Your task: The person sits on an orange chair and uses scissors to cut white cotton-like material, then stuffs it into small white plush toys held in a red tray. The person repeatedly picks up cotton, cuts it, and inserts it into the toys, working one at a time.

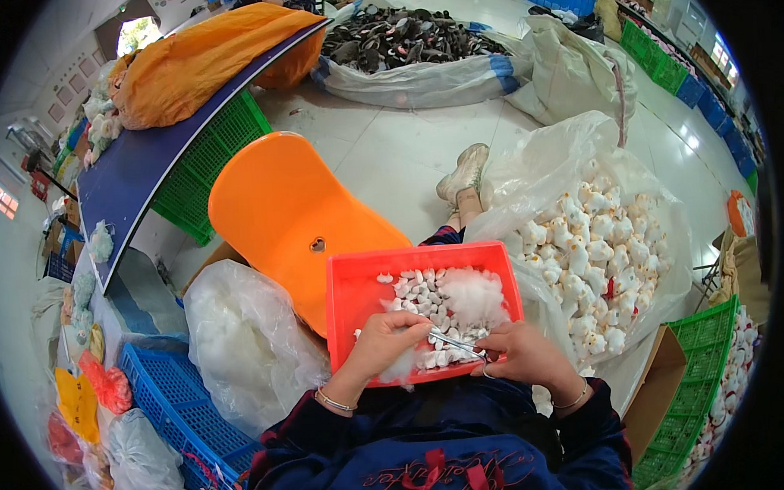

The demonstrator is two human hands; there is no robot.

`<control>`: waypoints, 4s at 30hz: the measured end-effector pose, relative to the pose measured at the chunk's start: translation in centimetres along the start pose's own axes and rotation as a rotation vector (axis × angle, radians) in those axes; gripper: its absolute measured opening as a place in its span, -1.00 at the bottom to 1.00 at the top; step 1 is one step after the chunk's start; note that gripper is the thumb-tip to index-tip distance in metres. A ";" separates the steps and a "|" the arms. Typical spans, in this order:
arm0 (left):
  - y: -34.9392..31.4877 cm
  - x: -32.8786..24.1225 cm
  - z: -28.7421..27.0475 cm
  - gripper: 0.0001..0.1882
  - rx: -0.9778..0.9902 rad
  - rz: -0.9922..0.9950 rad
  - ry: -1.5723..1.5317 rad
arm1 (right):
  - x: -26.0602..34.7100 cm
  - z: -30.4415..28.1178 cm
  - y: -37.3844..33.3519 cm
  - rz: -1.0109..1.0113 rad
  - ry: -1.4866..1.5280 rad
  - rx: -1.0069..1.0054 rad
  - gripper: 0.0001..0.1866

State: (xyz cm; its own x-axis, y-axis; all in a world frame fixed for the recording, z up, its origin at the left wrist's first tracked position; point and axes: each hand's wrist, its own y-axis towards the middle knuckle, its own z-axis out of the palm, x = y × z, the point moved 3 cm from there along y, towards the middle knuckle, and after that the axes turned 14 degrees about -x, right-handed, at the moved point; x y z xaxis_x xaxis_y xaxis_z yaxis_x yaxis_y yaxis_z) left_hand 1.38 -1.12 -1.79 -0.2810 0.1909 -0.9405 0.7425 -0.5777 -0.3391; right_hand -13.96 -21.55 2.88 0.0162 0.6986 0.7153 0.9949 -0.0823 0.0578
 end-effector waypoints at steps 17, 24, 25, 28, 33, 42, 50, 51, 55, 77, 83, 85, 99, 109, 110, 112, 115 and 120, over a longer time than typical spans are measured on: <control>-0.2 1.3 0.7 -0.86 -0.084 0.067 -0.257 | 0.7 2.9 -1.5 0.276 0.283 0.022 -0.62; -0.5 2.5 2.4 -0.85 -0.292 0.105 -0.447 | 2.2 5.4 -1.3 0.471 0.575 0.039 -0.64; -0.5 2.7 2.4 -0.85 -0.304 0.106 -0.397 | 1.2 5.7 -1.7 0.457 0.489 0.034 -0.62; -0.8 0.8 1.8 -0.77 -0.378 0.035 -0.549 | 0.9 3.9 -1.0 0.316 0.204 0.011 -0.51; 0.7 1.2 -0.7 -0.81 -0.389 -0.015 -0.783 | 1.2 1.1 -1.0 0.160 0.042 -0.132 -0.30; 1.0 1.5 0.4 -0.80 -0.419 -0.070 -0.983 | 4.1 2.9 1.5 -0.045 -0.188 -0.068 -0.26; 1.0 2.0 -0.6 -0.77 -0.429 -0.047 -0.861 | 1.5 2.0 1.2 0.125 0.335 -0.040 -0.60; 1.1 2.2 -1.1 -0.77 -0.415 -0.037 -0.840 | 1.4 1.0 1.0 0.162 0.385 -0.104 -0.60; 0.7 1.8 -1.9 -0.79 -0.335 0.056 -0.516 | 0.8 -0.8 1.1 0.116 0.051 -0.241 -0.63; 0.6 -0.1 -1.6 -0.80 -0.047 0.047 -0.220 | 0.8 -0.7 0.9 -0.015 -0.121 -0.058 -0.58; 0.6 0.3 -0.9 -0.80 -0.064 0.048 -0.206 | 1.0 0.0 0.9 0.049 -0.098 -0.056 -0.58; 0.4 -0.1 -0.6 -0.81 -0.058 0.056 -0.242 | 0.9 0.0 0.9 0.084 -0.105 -0.049 -0.51; -0.1 -0.1 -0.7 -0.79 -0.172 0.090 -0.160 | -0.5 -0.6 0.9 0.269 0.021 -0.027 -0.57; 0.2 0.3 -1.0 -0.80 -0.185 0.030 -0.255 | 1.6 -3.2 0.0 0.045 -0.374 -0.189 -0.61; 0.1 0.1 -1.0 -0.81 -0.182 0.013 -0.230 | 1.6 -2.9 0.0 0.020 -0.354 -0.180 -0.61; -0.2 -0.3 -0.4 -0.85 -0.172 0.049 -0.192 | 1.8 -2.6 0.2 -0.008 -0.339 -0.165 -0.61; -0.3 -0.2 -0.2 -0.86 -0.155 0.075 -0.180 | 1.9 -2.4 0.4 -0.013 -0.353 -0.144 -0.62; -0.4 0.0 -0.2 -0.85 -0.126 0.055 -0.193 | 1.9 -2.4 0.4 0.005 -0.345 -0.102 -0.63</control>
State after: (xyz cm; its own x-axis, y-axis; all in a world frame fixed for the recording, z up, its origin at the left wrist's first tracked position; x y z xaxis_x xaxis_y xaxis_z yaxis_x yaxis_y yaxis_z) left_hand 1.23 -0.75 -1.63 -0.3398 -0.0003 -0.9405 0.8268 -0.4767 -0.2986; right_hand -13.77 -21.96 5.87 0.0706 0.8953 0.4397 0.9799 -0.1446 0.1371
